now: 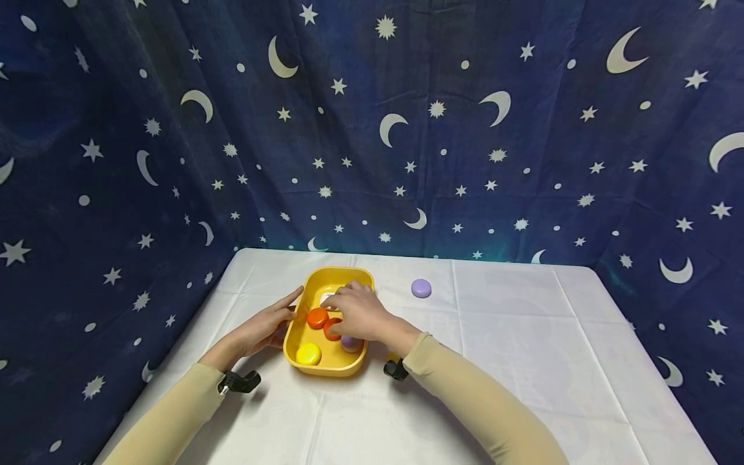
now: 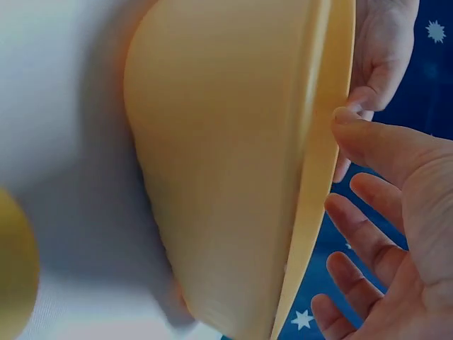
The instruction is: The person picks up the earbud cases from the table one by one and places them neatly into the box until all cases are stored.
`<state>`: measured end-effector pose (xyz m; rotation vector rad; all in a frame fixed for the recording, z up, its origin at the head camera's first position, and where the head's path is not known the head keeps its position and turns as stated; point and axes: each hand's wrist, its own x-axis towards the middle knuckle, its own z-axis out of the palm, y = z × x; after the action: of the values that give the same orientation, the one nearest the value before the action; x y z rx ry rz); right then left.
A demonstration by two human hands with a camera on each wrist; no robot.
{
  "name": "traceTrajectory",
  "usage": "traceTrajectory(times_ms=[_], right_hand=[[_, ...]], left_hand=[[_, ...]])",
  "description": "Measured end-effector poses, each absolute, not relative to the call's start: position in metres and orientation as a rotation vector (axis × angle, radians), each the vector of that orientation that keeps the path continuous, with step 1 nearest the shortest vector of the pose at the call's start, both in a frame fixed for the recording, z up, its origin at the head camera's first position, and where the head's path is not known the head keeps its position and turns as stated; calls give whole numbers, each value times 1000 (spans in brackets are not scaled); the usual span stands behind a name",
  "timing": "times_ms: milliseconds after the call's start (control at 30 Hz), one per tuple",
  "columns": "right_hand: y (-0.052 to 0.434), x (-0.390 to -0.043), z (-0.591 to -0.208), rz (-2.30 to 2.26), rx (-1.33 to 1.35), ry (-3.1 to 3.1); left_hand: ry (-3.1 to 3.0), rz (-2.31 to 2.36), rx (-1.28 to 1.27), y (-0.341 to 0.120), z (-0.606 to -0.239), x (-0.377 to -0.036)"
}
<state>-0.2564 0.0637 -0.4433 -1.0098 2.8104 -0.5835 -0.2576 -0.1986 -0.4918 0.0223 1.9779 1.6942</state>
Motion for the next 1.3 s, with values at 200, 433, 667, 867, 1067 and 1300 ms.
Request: traceTrajectory(times_ms=[200,433,667,867,1067,1300], right_hand=[[79,-256,-440,-605,-947,2841],[96,-254,-433,-648,-910,2874],[115,-248,-429,-690,-840,2923],[141,-242,-429,-703,-822,2971],[164,-238,-430,-714,-811,3002],[179,-232,-437,-698,-768,3005]], left_hand=[[1987,1696,3,-197,-490,-257],[2004,1688,5,-197,-489,-257],[1989,1687,23,-198,-490,-257],[1996,1678,28,-198,-491,-257],[2013,1668,11,-198,-492,-258],[2011,1672,11,-198,-492,-257]])
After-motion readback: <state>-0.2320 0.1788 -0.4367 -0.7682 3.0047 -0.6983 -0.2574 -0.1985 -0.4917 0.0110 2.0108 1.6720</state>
